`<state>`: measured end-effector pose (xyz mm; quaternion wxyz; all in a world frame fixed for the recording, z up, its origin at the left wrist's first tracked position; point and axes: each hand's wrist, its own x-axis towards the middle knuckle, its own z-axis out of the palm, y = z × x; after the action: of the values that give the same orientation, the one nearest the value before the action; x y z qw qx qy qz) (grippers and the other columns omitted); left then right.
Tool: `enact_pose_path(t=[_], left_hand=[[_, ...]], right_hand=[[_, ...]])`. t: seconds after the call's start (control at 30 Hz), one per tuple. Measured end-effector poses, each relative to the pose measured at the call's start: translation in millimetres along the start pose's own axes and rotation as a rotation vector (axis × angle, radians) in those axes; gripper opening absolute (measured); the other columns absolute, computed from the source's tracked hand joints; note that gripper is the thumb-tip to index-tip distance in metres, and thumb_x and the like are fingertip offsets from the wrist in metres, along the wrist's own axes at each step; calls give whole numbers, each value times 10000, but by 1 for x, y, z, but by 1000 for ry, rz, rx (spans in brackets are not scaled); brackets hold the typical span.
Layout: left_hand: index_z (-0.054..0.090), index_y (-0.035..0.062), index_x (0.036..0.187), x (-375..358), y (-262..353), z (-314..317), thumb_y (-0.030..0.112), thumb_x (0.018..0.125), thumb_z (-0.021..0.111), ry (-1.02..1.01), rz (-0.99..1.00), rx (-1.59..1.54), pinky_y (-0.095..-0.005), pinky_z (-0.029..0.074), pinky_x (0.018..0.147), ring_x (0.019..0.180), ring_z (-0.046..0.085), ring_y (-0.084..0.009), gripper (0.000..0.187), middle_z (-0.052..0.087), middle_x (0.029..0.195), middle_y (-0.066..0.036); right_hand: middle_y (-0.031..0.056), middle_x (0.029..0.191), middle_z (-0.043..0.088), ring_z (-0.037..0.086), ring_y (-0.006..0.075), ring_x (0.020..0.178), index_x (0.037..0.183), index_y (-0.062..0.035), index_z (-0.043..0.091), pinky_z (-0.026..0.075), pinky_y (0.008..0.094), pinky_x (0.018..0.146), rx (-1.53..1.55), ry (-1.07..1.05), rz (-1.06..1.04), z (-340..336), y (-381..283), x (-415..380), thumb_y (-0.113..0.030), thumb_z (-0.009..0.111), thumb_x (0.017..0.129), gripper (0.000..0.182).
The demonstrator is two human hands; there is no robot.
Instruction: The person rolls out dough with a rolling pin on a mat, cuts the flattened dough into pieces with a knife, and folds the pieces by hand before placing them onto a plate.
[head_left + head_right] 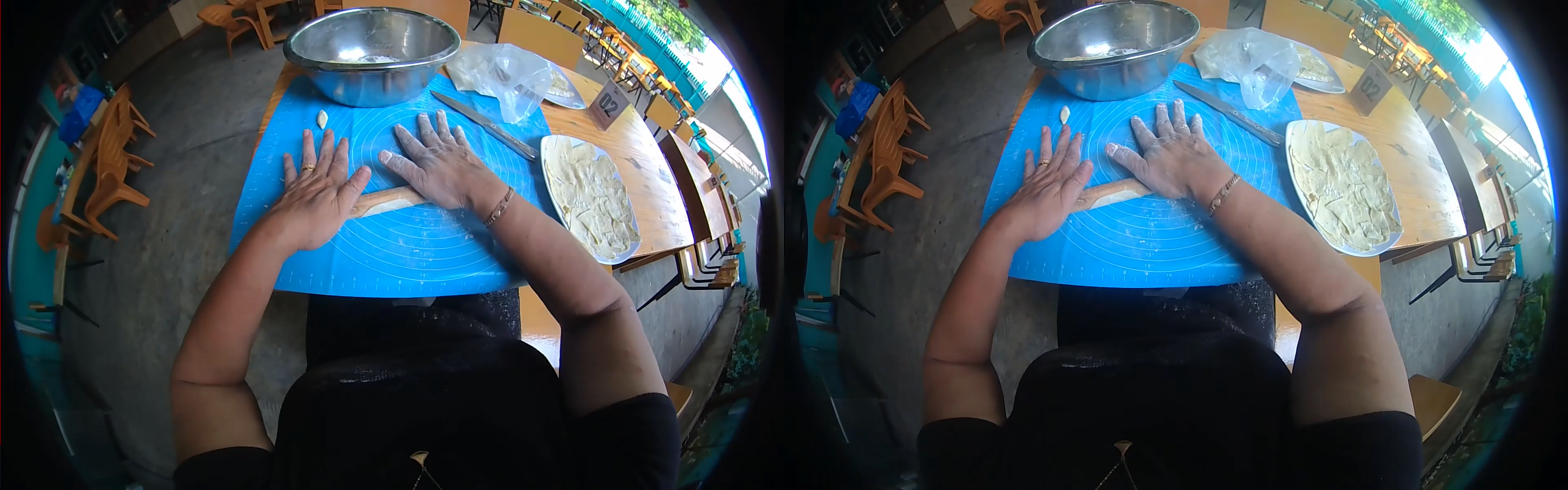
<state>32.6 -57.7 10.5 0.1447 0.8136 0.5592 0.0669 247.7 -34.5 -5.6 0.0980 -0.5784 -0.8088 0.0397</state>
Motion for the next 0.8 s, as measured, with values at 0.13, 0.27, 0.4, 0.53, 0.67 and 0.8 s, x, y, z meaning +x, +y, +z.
enact_pose_path(t=[0.13,0.27,0.4,0.53,0.67,0.8], left_hand=[[136,-24,1541,-28,6,-1,590,1015,193,2,90,-17,-566,-51,1181,1490,-114,-390,810,43,1621,-222],[134,-30,1538,-27,5,2,581,1018,189,29,130,-15,-576,-40,1179,1489,-112,-398,804,46,1623,-218],[134,-30,1538,-2,1,1,576,1020,200,-10,14,10,-579,-32,1179,1490,-104,-398,800,47,1621,-223],[143,-25,1539,-22,6,1,574,1021,210,0,60,40,-576,-25,1181,1492,-90,-397,795,57,1618,-230],[155,-8,1543,-33,7,1,579,1019,214,-15,151,11,-576,-20,1182,1494,-80,-396,789,72,1616,-233],[160,-5,1543,-3,0,1,583,1016,230,-29,50,24,-575,-19,1182,1495,-70,-398,793,89,1614,-236]], right_hand=[[321,1543,237,131,483,1462,1516,-51,323,115,582,1180,-28,52,-66,-5,-4,-32,-708,226,953,870],[324,1539,244,135,490,1458,1511,-42,328,118,589,1177,-27,123,-80,-1,-4,-33,-719,241,945,887],[333,1530,256,135,499,1455,1505,-38,337,128,592,1174,-6,120,-36,5,1,-5,-718,248,944,886],[340,1525,259,138,501,1454,1504,-35,339,134,594,1171,-49,131,-71,0,-4,-27,-715,246,946,884],[342,1524,259,142,503,1452,1505,-36,337,135,596,1170,-51,147,-102,-1,-5,-41,-712,245,948,880],[338,1527,258,137,496,1456,1507,-36,332,131,596,1172,-43,142,-42,6,-1,-5,-713,237,948,883]])
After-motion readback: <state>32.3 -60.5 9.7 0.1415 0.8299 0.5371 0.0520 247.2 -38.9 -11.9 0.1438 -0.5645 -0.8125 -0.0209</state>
